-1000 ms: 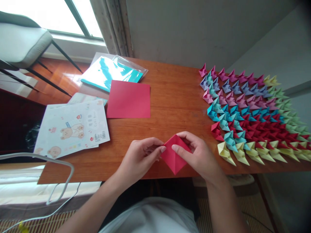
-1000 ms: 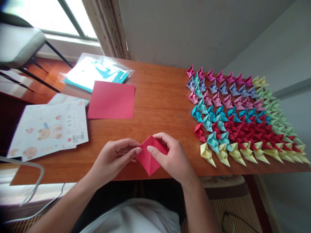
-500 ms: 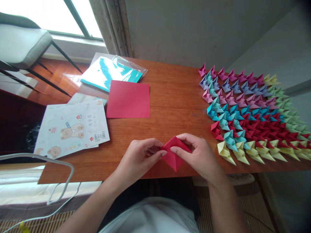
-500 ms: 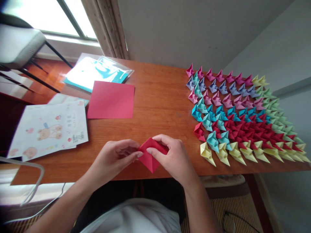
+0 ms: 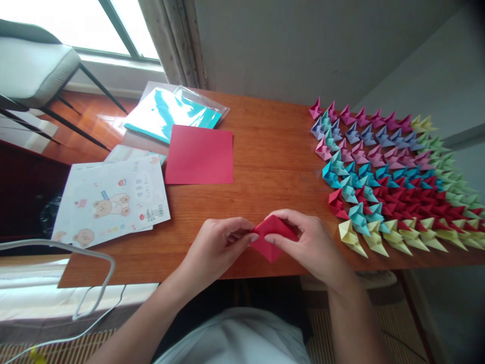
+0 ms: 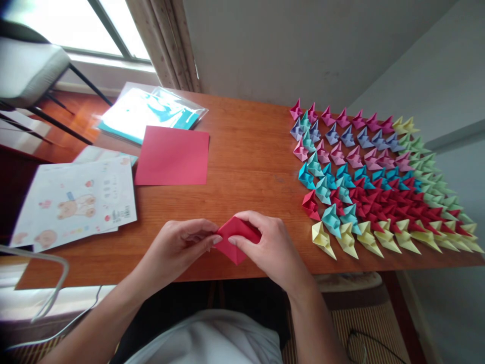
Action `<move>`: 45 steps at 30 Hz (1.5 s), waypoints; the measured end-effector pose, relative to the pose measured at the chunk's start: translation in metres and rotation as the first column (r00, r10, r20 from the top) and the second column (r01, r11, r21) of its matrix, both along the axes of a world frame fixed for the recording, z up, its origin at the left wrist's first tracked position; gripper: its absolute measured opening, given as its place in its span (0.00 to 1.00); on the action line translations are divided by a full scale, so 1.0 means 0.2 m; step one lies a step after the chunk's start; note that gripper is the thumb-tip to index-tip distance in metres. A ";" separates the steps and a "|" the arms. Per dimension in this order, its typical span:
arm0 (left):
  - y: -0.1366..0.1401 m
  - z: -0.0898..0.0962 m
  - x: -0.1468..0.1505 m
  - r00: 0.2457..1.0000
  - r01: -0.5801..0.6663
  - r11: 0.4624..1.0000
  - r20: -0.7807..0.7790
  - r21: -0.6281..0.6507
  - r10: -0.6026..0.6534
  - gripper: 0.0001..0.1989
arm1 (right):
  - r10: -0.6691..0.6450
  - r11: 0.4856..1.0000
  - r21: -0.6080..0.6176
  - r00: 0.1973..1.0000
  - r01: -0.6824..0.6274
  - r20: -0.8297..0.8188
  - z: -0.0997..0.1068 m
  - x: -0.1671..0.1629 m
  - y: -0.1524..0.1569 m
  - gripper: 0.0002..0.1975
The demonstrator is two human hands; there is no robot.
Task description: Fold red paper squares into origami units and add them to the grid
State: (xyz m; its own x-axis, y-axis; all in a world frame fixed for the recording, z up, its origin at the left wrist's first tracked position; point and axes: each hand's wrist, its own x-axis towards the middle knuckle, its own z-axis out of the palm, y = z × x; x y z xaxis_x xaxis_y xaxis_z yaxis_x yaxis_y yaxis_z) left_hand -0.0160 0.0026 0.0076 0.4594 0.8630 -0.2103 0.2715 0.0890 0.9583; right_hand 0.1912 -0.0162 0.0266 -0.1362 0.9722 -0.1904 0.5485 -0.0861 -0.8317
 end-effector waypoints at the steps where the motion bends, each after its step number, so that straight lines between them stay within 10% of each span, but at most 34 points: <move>1: 0.00 0.00 0.00 1.000 0.004 1.000 0.003 0.008 -0.004 0.08 | 0.008 1.000 -0.004 1.000 -0.008 0.000 0.00 0.00 0.00 0.09; 10: 0.06 0.03 0.02 0.991 -0.056 0.997 0.125 0.053 0.049 0.07 | 0.173 0.981 -0.079 0.983 -0.178 -0.065 0.03 0.00 -0.01 0.16; 32: 0.03 0.00 0.04 0.980 -0.021 0.998 0.197 -0.055 0.031 0.08 | 0.097 0.995 0.022 0.995 -0.098 0.032 0.02 -0.02 -0.03 0.13; 45: -0.01 0.01 0.02 1.000 0.003 0.975 -0.022 0.224 0.002 0.03 | 0.002 0.995 0.098 0.992 0.011 -0.129 0.04 -0.01 -0.02 0.04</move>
State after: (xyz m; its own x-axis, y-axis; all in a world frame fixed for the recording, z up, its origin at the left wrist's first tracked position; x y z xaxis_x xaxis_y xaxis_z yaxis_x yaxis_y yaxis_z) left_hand -0.0114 0.0006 0.0103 0.4569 0.8893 -0.0216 0.2931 -0.1276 0.9475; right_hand 0.1899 -0.0200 0.0344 -0.1493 0.9859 -0.0754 0.4357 -0.0029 -0.9001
